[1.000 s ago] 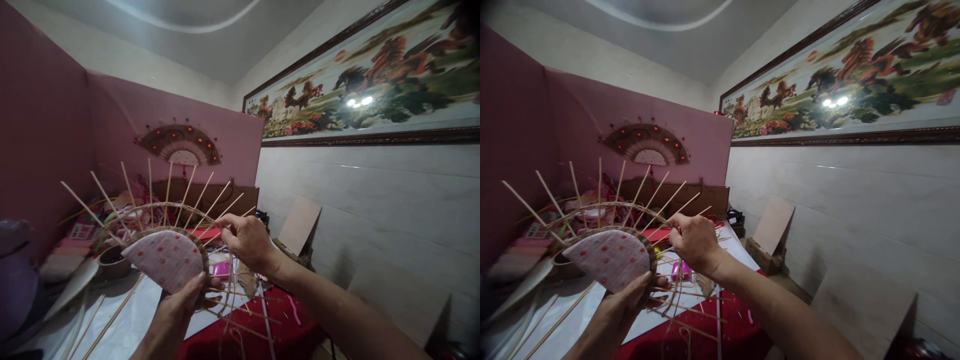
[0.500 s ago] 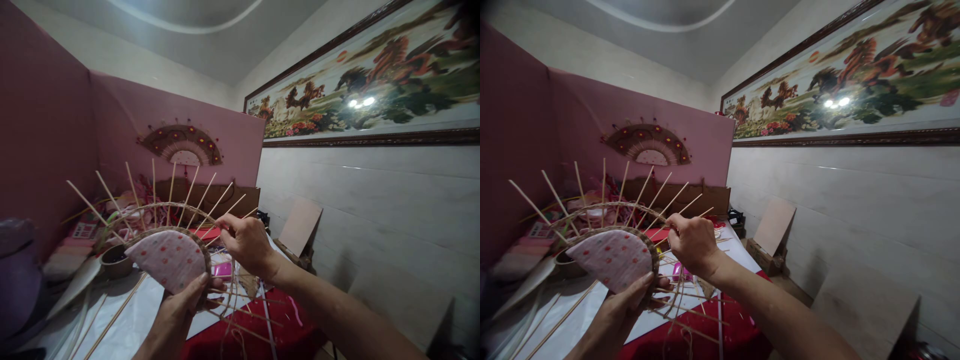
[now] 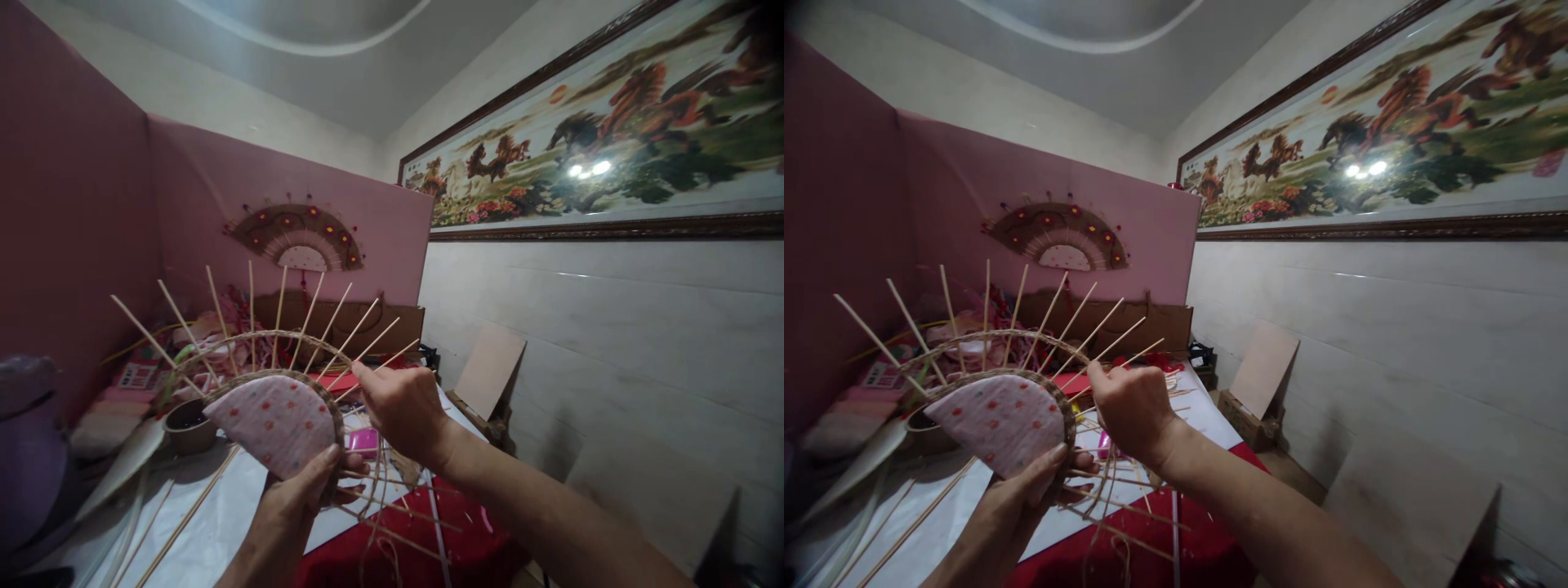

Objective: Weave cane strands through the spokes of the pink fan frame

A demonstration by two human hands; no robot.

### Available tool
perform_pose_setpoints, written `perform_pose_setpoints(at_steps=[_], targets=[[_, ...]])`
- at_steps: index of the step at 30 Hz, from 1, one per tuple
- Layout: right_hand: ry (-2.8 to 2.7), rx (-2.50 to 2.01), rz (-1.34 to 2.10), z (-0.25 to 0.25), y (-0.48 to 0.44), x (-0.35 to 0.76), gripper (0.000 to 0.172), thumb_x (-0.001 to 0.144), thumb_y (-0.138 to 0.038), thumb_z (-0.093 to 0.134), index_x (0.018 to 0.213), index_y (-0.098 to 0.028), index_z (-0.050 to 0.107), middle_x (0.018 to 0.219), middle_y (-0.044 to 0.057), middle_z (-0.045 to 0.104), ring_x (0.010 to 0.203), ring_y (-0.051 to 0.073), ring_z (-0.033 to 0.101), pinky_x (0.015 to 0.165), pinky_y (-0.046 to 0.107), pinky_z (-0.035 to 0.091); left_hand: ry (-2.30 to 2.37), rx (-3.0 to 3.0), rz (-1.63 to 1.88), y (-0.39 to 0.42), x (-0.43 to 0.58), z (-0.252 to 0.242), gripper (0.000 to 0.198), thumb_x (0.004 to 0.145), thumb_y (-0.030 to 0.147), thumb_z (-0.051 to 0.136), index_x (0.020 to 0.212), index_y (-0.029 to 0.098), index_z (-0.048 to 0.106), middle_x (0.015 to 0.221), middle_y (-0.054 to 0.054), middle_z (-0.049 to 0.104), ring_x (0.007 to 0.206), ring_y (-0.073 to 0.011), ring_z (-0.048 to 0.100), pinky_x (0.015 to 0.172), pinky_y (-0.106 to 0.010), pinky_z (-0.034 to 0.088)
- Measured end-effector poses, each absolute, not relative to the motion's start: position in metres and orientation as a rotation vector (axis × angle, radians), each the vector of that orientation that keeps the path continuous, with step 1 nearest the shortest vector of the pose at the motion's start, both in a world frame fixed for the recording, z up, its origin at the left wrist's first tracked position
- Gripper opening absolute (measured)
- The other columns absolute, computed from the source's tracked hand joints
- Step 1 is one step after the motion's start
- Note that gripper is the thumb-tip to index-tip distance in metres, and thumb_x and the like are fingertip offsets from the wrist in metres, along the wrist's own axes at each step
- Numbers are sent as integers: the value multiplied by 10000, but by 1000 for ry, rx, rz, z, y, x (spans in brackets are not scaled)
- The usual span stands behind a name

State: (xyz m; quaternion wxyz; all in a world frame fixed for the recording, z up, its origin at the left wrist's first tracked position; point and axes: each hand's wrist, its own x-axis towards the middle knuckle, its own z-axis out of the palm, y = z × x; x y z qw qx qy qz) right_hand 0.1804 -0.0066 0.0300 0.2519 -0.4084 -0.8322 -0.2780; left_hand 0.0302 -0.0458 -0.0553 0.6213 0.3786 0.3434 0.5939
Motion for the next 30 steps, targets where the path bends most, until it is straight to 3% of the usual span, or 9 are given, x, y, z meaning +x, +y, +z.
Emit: perform_pose_setpoints(at_steps=[7, 14, 21, 25, 30], targets=[[-2089, -1085, -571, 29, -7, 187, 315, 876, -216, 444, 1138, -213, 618, 703, 26, 706, 574, 134, 603, 528, 284, 297, 792, 838, 1366, -45, 30, -54, 294, 649, 384, 740, 738, 104, 754, 799, -163, 741, 768, -290, 674, 642, -351, 521], [-1854, -1287, -155, 31, -8, 190, 145, 814, -263, 542, 748, -198, 653, 515, -26, 583, 483, 101, 502, 521, 246, 303, 805, 764, 1452, -46, 32, -52, 283, 613, 354, 761, 729, 97, 740, 769, -158, 739, 716, -273, 671, 597, -334, 512], [-1911, -1265, -68, 23, -18, 193, 125, 812, -269, 554, 758, -203, 646, 499, -42, 542, 459, 93, 445, 502, 234, 287, 787, 768, 1422, -41, 27, -54, 248, 645, 347, 738, 718, 110, 749, 768, -135, 741, 720, -258, 674, 613, -332, 521], [-1943, -1239, 30, 19, -41, 196, 149, 823, -255, 547, 716, -204, 637, 534, -32, 564, 472, 93, 449, 496, 229, 298, 758, 766, 1430, -40, 25, -53, 241, 634, 348, 748, 722, 124, 751, 785, -120, 745, 741, -243, 670, 625, -323, 530], [-1971, -1210, 216, -17, -86, 204, 339, 872, -337, 491, 590, -186, 605, 534, 8, 583, 497, 118, 506, 500, 246, 345, 750, 734, 1481, -38, 24, -50, 245, 606, 325, 762, 725, 111, 747, 779, -113, 743, 721, -221, 657, 600, -302, 539]])
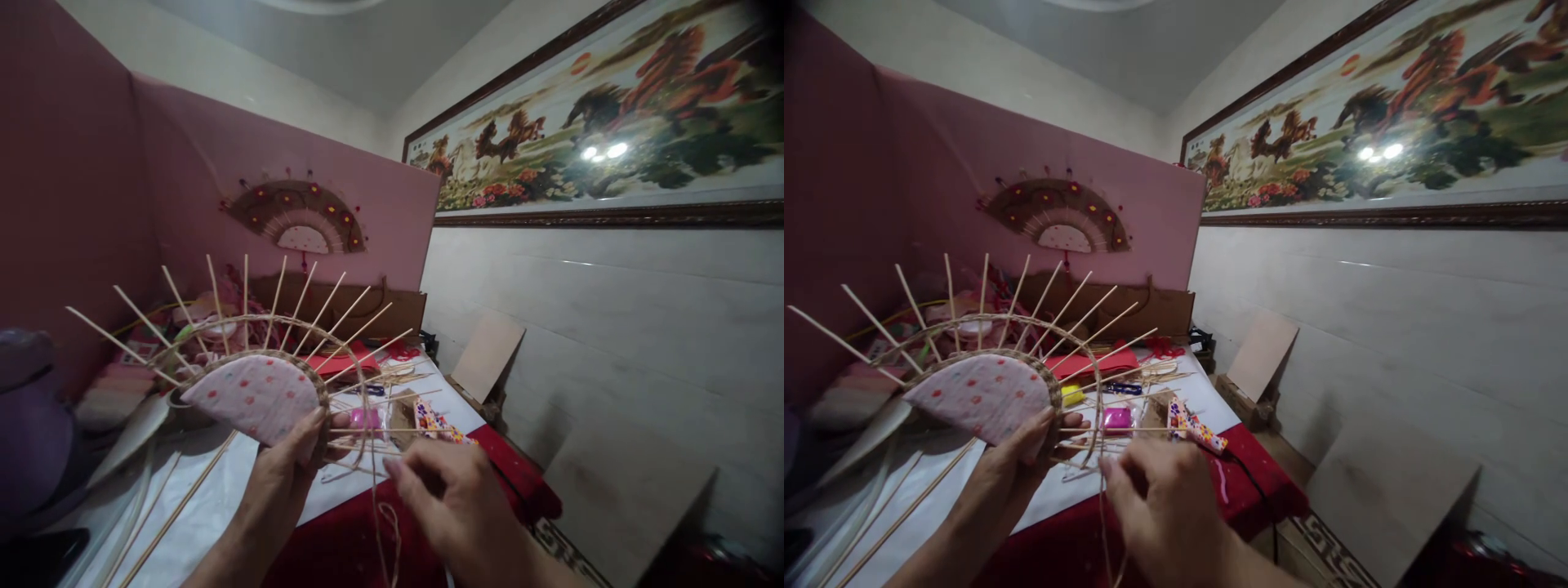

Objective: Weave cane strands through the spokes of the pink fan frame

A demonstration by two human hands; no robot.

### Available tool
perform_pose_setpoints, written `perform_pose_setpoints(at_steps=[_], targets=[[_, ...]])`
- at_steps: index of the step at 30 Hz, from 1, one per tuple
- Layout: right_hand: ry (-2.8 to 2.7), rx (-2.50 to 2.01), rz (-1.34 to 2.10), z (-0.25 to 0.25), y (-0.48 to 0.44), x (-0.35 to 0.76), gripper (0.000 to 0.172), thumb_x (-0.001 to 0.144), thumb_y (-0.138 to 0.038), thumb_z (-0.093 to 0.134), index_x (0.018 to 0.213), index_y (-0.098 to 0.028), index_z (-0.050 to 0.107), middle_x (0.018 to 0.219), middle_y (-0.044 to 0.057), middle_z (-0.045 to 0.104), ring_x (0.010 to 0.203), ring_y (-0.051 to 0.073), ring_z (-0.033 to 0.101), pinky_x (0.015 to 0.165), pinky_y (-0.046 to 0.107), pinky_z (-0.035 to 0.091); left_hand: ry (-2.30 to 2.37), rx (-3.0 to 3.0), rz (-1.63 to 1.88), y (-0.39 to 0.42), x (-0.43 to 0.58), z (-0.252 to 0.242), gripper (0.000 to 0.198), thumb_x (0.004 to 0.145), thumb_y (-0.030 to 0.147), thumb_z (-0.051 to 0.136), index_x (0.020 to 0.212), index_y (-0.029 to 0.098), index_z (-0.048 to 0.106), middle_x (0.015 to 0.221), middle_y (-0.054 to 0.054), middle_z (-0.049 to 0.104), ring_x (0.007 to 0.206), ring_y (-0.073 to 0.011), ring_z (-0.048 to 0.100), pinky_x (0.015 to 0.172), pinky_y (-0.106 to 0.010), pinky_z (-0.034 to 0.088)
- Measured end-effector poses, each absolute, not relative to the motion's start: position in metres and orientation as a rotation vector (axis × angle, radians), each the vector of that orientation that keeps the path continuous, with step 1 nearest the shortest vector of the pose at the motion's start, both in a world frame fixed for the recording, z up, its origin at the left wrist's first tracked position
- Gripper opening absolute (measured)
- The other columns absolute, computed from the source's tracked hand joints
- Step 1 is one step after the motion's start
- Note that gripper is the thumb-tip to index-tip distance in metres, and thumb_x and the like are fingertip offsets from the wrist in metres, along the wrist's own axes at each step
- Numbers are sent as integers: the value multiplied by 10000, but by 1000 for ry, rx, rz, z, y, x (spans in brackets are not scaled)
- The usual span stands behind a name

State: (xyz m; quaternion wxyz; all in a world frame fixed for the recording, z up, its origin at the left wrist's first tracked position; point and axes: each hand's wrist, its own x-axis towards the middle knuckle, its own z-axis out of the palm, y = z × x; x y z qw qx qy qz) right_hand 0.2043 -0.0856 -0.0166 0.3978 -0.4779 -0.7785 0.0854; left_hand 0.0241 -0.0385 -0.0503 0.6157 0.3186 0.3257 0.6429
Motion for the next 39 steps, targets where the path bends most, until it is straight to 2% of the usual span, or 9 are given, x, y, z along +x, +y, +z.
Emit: perform_pose_setpoints(at_steps=[2, 4, 7, 9, 12, 15, 17, 21, 39], targets=[[-2036, -1225, 363, -41, -97, 206, 331, 869, -338, 489, 626, -181, 650, 611, 43, 626, 573, 148, 569, 539, 258, 398, 737, 712, 1500, -38, 23, -50, 227, 605, 303, 760, 727, 112, 744, 780, -111, 741, 719, -217, 656, 596, -298, 542], [-2014, -1256, 514, -66, -101, 204, 224, 822, -343, 556, 824, -174, 703, 796, 88, 673, 740, 199, 627, 657, 291, 470, 730, 685, 1513, -37, 23, -50, 202, 606, 277, 754, 724, 114, 741, 784, -112, 740, 725, -215, 655, 596, -294, 544], [-1698, -1291, 639, -97, -97, 192, 451, 739, -381, 655, 1139, -176, 621, 1160, 144, 622, 1106, 279, 561, 931, 367, 436, 718, 655, 1518, -35, 22, -50, 151, 622, 250, 743, 700, 121, 738, 760, -100, 737, 728, -211, 655, 599, -286, 545], [-1431, -1213, 781, -109, -92, 179, 528, 742, -469, 650, 1183, -186, 575, 1213, 144, 599, 1157, 277, 535, 957, 371, 423, 694, 647, 1516, -34, 22, -51, 128, 641, 245, 736, 687, 125, 736, 723, -86, 729, 711, -205, 654, 606, -285, 547], [-1181, -1026, 1108, -115, -85, 161, 520, 751, -610, 600, 1047, -183, 582, 803, 75, 674, 721, 194, 641, 651, 296, 501, 658, 647, 1513, -32, 21, -53, 122, 659, 242, 730, 681, 121, 733, 707, -80, 725, 674, -192, 651, 615, -285, 548], [-1108, -922, 1264, -114, -82, 150, 470, 774, -648, 553, 819, -180, 565, 419, -77, 399, 363, 73, 345, 396, 193, 297, 643, 647, 1515, -31, 20, -54, 121, 677, 235, 720, 717, 122, 735, 718, -74, 728, 660, -180, 651, 604, -275, 545], [-1083, -883, 1261, -113, -82, 147, 466, 764, -643, 571, 760, -178, 547, 397, -107, 299, 357, 47, 233, 379, 176, 203, 647, 641, 1515, -32, 20, -53, 132, 667, 229, 725, 743, 121, 737, 725, -73, 732, 674, -185, 658, 601, -272, 546], [-1053, -836, 1305, -112, -82, 146, 456, 751, -615, 612, 817, -167, 552, 420, -128, 246, 374, 33, 155, 380, 172, 124, 639, 649, 1514, -32, 20, -53, 136, 632, 220, 741, 711, 111, 726, 752, -95, 738, 694, -198, 668, 594, -272, 550], [-989, -839, 1277, -101, -89, 148, 383, 755, -523, 666, 787, -150, 586, 457, -118, 244, 415, 25, 155, 417, 194, 89, 635, 596, 1545, -33, 20, -51, 126, 633, 184, 736, 725, 99, 721, 740, -113, 743, 654, -204, 674, 556, -290, 559]])
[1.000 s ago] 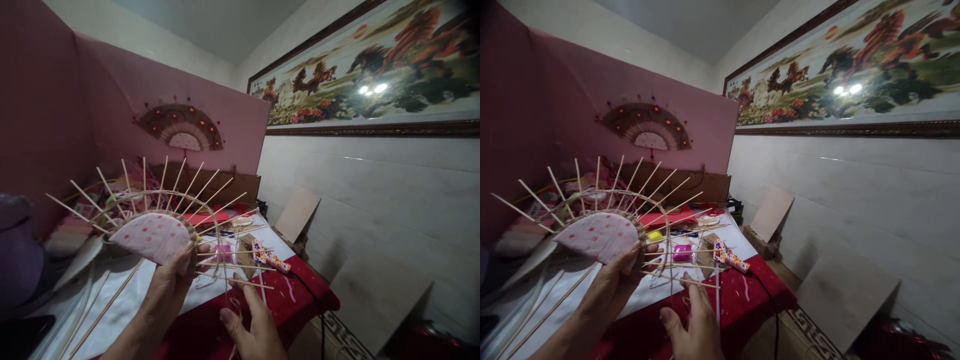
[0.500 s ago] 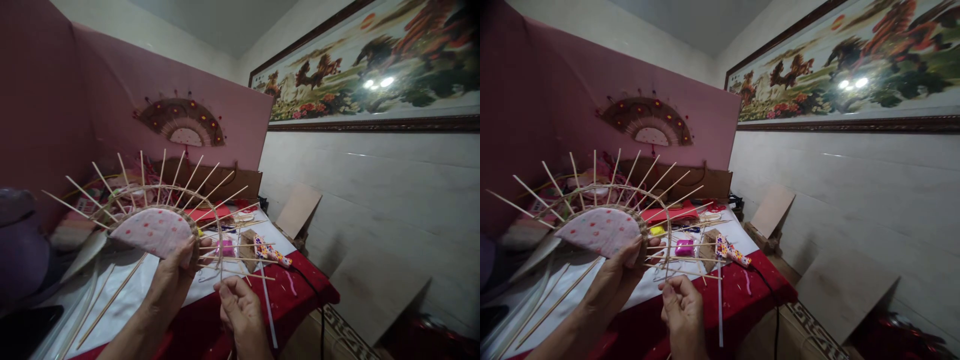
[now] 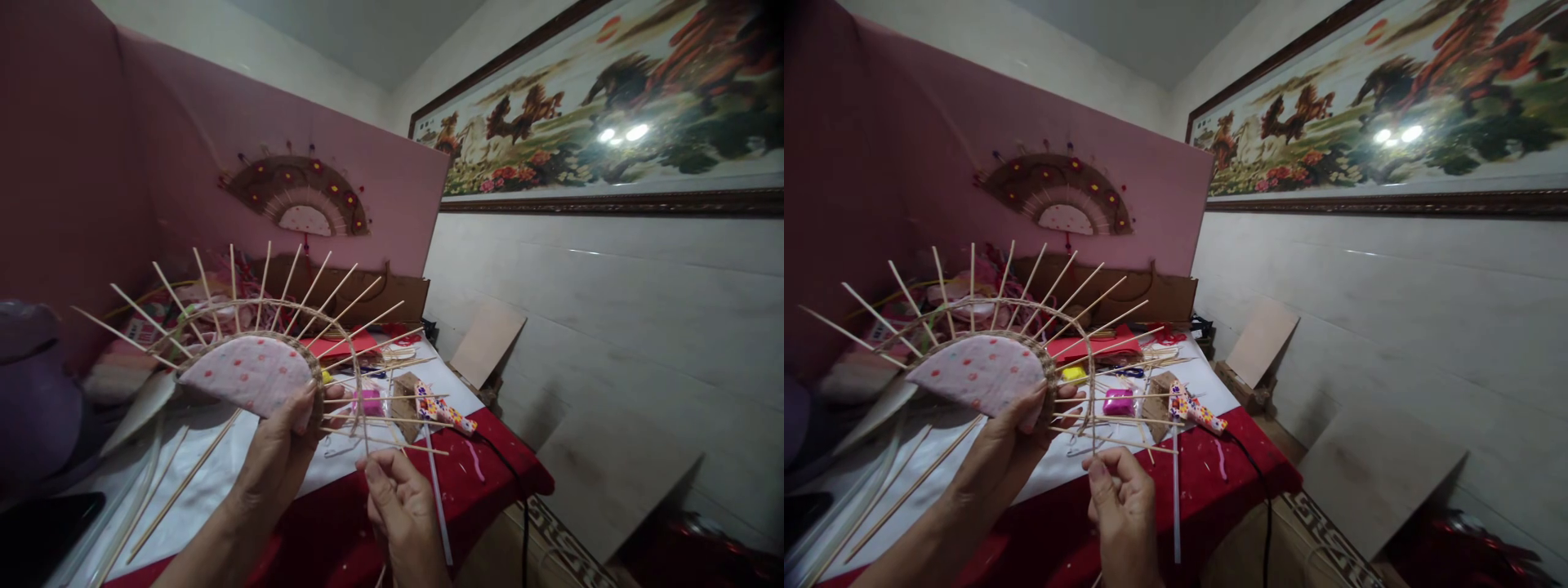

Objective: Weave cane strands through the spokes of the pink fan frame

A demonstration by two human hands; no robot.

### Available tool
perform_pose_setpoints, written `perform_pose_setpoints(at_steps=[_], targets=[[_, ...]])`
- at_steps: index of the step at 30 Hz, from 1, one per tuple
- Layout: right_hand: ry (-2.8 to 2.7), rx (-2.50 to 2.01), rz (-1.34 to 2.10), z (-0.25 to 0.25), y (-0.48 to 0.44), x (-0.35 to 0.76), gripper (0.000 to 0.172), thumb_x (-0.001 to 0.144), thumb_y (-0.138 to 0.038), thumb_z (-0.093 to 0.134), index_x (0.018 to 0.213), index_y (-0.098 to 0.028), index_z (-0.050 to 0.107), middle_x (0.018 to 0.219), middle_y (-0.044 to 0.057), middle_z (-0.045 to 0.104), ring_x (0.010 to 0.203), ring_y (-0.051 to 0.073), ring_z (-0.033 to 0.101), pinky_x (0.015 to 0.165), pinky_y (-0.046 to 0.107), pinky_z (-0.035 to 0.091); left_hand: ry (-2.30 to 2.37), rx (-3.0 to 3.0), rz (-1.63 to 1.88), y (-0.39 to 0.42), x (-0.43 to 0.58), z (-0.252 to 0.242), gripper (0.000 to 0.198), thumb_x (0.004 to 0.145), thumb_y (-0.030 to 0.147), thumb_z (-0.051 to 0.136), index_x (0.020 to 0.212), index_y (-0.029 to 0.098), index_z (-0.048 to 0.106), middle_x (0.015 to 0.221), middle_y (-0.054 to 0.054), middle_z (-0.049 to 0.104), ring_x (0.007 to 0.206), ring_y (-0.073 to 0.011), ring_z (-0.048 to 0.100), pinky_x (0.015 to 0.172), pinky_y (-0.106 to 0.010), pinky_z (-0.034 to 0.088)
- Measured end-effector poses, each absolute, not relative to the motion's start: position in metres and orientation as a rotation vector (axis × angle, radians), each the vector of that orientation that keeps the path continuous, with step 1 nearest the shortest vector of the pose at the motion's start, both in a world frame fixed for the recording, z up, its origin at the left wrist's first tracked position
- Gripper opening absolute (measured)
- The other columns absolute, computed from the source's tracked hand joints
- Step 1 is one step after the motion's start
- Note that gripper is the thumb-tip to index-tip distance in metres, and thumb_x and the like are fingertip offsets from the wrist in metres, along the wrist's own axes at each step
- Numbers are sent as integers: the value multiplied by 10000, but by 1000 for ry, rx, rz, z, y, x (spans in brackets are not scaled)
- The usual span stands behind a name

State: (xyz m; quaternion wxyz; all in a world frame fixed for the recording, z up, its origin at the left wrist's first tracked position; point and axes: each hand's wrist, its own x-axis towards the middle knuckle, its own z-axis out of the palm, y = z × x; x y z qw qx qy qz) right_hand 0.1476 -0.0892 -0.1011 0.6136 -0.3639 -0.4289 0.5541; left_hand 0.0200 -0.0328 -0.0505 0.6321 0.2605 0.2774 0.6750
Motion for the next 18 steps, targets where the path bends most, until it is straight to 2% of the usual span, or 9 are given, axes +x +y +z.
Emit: perform_pose_setpoints(at_steps=[5, 9, 14, 18], targets=[[-1006, -888, 1262, -104, -88, 157, 424, 743, -561, 656, 799, -145, 596, 463, -116, 240, 421, 31, 153, 418, 192, 97, 641, 605, 1544, -34, 20, -50, 132, 641, 184, 727, 731, 87, 727, 735, -125, 742, 658, -211, 674, 547, -288, 558], [-1134, -991, 1201, -108, -94, 167, 458, 755, -603, 608, 770, -145, 601, 465, -96, 273, 417, 44, 219, 409, 192, 145, 611, 613, 1554, -33, 20, -49, 80, 657, 178, 712, 661, 98, 711, 698, -111, 732, 619, -200, 662, 537, -291, 557], [-1352, -1167, 782, -94, -111, 192, 357, 812, -500, 581, 724, -164, 657, 482, -43, 421, 440, 76, 371, 432, 197, 276, 608, 583, 1562, -33, 19, -49, 54, 668, 156, 695, 664, 104, 709, 670, -89, 721, 607, -186, 659, 577, -299, 569], [-1551, -1154, 465, -75, -113, 219, 233, 860, -375, 551, 796, -195, 685, 634, 2, 631, 544, 116, 566, 526, 178, 422, 622, 595, 1569, -34, 19, -48, 62, 672, 154, 683, 681, 101, 713, 674, -94, 723, 612, -199, 662, 546, -299, 566]])
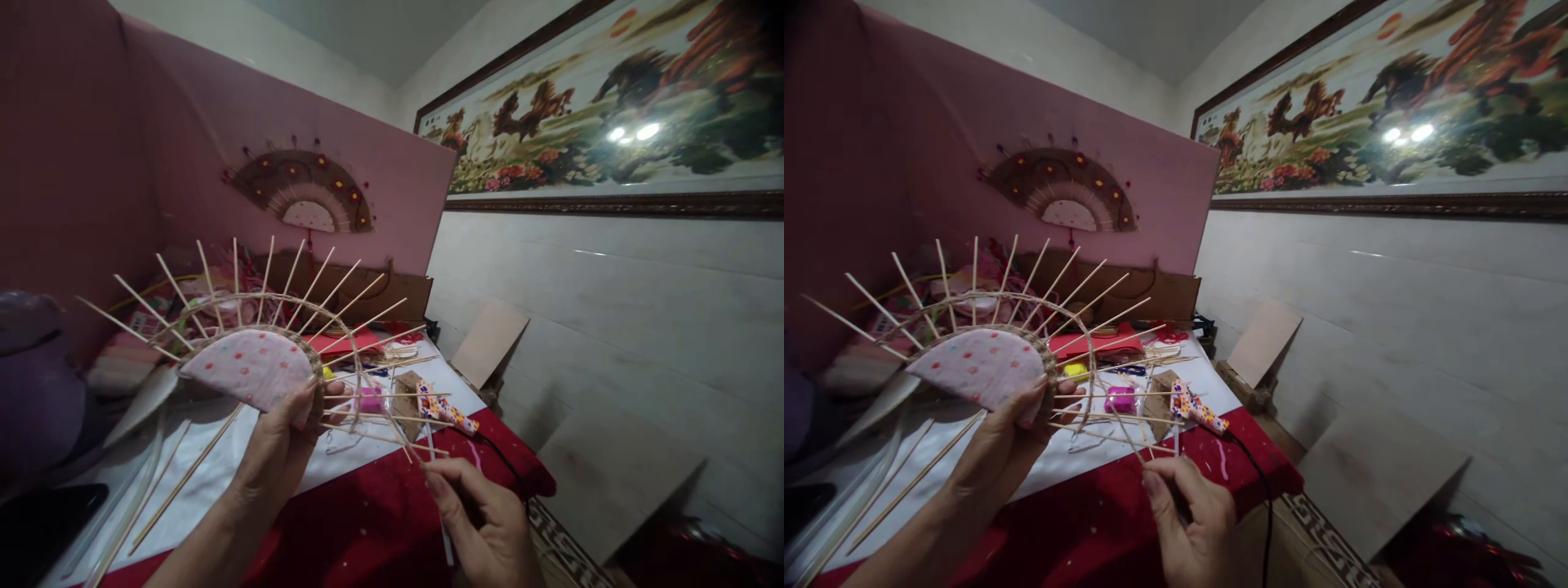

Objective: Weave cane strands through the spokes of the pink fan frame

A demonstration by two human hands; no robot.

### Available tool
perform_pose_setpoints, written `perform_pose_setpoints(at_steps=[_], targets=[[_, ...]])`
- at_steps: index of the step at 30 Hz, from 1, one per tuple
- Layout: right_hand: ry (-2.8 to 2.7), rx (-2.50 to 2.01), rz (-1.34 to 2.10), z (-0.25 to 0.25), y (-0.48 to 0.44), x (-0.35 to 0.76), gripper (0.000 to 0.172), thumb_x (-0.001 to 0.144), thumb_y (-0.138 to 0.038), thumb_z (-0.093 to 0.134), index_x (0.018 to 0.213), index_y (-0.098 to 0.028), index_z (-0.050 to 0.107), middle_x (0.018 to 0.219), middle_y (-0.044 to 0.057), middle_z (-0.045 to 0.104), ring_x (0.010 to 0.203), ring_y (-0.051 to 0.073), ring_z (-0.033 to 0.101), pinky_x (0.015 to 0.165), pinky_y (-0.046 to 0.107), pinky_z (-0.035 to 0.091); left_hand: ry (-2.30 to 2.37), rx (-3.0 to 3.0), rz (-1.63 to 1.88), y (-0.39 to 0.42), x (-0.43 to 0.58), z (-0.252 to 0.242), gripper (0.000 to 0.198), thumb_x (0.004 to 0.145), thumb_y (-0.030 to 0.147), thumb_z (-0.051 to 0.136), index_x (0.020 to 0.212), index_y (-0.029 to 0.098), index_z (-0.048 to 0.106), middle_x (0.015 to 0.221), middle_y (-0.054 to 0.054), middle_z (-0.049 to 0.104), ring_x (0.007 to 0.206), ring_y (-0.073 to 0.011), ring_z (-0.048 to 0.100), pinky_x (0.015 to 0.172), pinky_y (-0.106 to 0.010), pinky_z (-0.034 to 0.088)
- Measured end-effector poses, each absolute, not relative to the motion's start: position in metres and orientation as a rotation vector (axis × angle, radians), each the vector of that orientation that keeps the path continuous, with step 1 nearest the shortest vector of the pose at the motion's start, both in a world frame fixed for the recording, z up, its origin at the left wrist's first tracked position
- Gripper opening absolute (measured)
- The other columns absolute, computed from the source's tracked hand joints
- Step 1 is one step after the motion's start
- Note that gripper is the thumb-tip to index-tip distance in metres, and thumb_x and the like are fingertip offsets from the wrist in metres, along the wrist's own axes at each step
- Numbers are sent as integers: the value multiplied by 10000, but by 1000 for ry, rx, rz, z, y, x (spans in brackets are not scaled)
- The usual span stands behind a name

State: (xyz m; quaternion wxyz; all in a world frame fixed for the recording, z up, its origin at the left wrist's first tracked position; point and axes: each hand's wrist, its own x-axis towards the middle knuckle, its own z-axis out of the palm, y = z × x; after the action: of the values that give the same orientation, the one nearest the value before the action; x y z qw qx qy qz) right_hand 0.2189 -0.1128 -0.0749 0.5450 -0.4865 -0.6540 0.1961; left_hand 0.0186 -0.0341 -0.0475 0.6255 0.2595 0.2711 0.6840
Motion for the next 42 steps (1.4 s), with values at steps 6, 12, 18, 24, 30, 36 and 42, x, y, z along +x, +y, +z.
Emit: perform_pose_setpoints(at_steps=[6, 12, 18, 24, 30, 36, 42], targets=[[-1651, -1141, 244, -66, -102, 241, 171, 866, -306, 557, 829, -211, 695, 703, 5, 691, 621, 136, 641, 572, 163, 481, 646, 566, 1547, -35, 18, -46, 84, 684, 154, 668, 685, 84, 713, 678, -106, 723, 583, -195, 653, 514, -293, 555], [-1472, -1207, 259, -72, -98, 243, 166, 831, -337, 604, 844, -212, 713, 744, 33, 707, 665, 176, 653, 598, 211, 497, 636, 580, 1530, -34, 16, -48, 83, 702, 175, 669, 679, 102, 702, 717, -115, 732, 624, -203, 664, 521, -282, 548], [-1429, -1179, 288, -74, -94, 247, 165, 797, -350, 635, 834, -214, 721, 784, 48, 717, 718, 201, 662, 651, 243, 503, 620, 590, 1511, -35, 16, -47, 73, 662, 187, 695, 631, 122, 685, 719, -109, 735, 660, -221, 676, 548, -289, 546], [-1255, -1221, 319, -66, -98, 239, 246, 788, -435, 623, 732, -200, 668, 643, 23, 641, 617, 165, 581, 571, 230, 437, 599, 617, 1498, -35, 16, -47, 164, 646, 204, 719, 520, 146, 631, 726, -108, 735, 650, -202, 665, 565, -280, 544], [-1092, -1154, 685, -65, -95, 243, 330, 722, -500, 684, 742, -178, 616, 529, -16, 511, 455, 98, 406, 431, 213, 300, 610, 593, 1492, -37, 15, -48, 263, 632, 216, 735, 447, 162, 556, 717, -110, 734, 643, -202, 664, 557, -276, 541], [-996, -993, 1125, -73, -81, 248, 328, 698, -445, 739, 712, -173, 555, 486, -84, 342, 422, 38, 228, 407, 165, 175, 594, 559, 1474, -38, 15, -47, 383, 660, 179, 699, 368, 175, 452, 708, -118, 728, 635, -194, 662, 549, -268, 538], [-1077, -1007, 1282, -92, -73, 230, 348, 688, -446, 748, 687, -160, 550, 560, -55, 430, 494, 58, 334, 464, 177, 285, 611, 501, 1435, -38, 15, -46, 68, 685, 166, 675, 631, 126, 663, 725, -106, 732, 613, -179, 663, 543, -259, 540]])
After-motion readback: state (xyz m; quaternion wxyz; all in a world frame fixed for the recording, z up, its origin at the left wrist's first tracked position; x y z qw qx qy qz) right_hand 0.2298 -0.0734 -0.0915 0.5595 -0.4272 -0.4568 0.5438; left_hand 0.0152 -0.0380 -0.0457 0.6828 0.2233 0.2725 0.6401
